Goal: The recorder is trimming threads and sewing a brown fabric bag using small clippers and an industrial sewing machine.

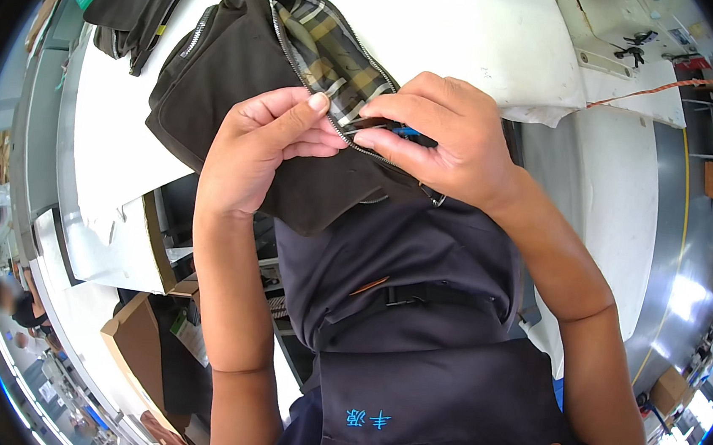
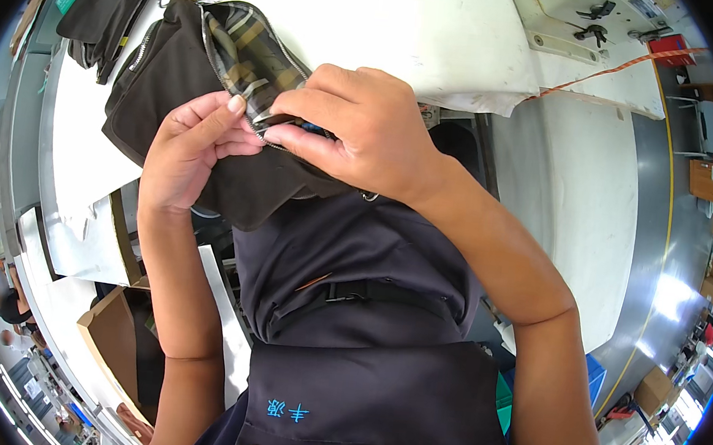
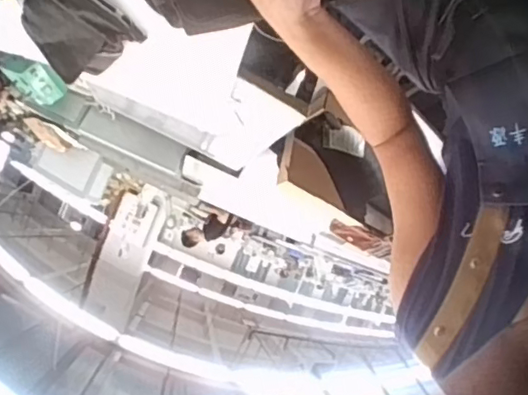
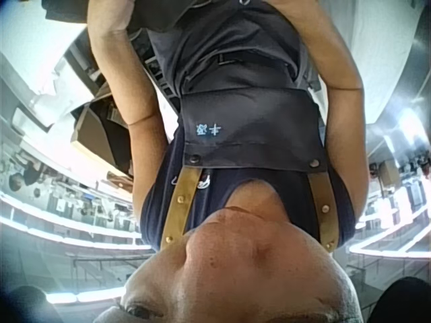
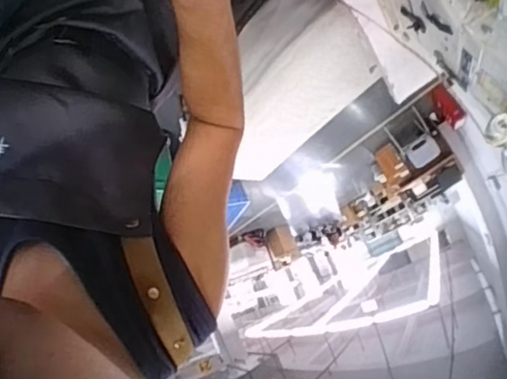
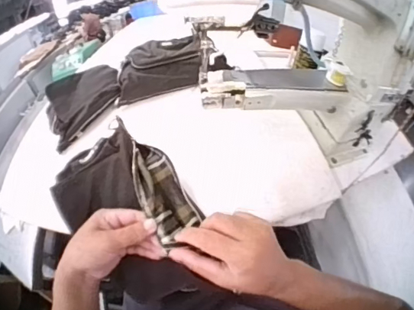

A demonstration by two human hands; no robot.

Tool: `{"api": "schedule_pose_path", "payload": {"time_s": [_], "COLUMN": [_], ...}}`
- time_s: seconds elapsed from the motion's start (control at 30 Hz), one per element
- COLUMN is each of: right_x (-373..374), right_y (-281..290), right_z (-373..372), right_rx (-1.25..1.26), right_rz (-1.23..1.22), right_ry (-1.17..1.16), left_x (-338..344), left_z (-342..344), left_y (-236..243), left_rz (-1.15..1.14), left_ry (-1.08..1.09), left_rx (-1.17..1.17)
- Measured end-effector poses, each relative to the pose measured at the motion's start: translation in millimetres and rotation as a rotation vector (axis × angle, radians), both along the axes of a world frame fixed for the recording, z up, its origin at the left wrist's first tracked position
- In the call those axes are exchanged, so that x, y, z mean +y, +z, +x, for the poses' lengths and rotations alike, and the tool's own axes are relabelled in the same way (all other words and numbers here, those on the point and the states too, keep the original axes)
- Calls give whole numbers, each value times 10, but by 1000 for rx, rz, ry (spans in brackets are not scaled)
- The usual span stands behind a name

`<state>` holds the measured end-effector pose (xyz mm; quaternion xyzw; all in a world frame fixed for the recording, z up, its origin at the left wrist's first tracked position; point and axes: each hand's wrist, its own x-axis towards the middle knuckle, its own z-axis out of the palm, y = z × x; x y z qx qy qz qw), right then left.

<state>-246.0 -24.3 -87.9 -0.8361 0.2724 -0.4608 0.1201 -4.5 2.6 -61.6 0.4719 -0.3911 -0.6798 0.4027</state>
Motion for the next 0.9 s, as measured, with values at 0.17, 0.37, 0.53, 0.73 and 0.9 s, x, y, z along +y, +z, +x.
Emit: {"api": "schedule_pose_path", "payload": {"time_s": [0.17, 0.37, 0.53, 0.73, 0.9], "right_x": [18, -10, -25, -35, -42], "right_y": [-29, 15, 50, 93, 103], "right_z": [23, -12, -40, -66, -77], "right_rx": [-50, 43, 94, 144, 161], "right_rz": [80, 22, -26, -84, -109], "right_ry": [-4, -61, -60, -51, -36], "left_x": [7, 11, 13, 17, 16], "left_z": [-17, -36, -47, -70, -66], "left_y": [-16, -1, 12, 24, 13], "left_rz": [-8, -4, -2, -9, -9], "left_ry": [2, 13, 12, 27, 19], "left_rx": [-48, -59, -62, -88, -82]}}
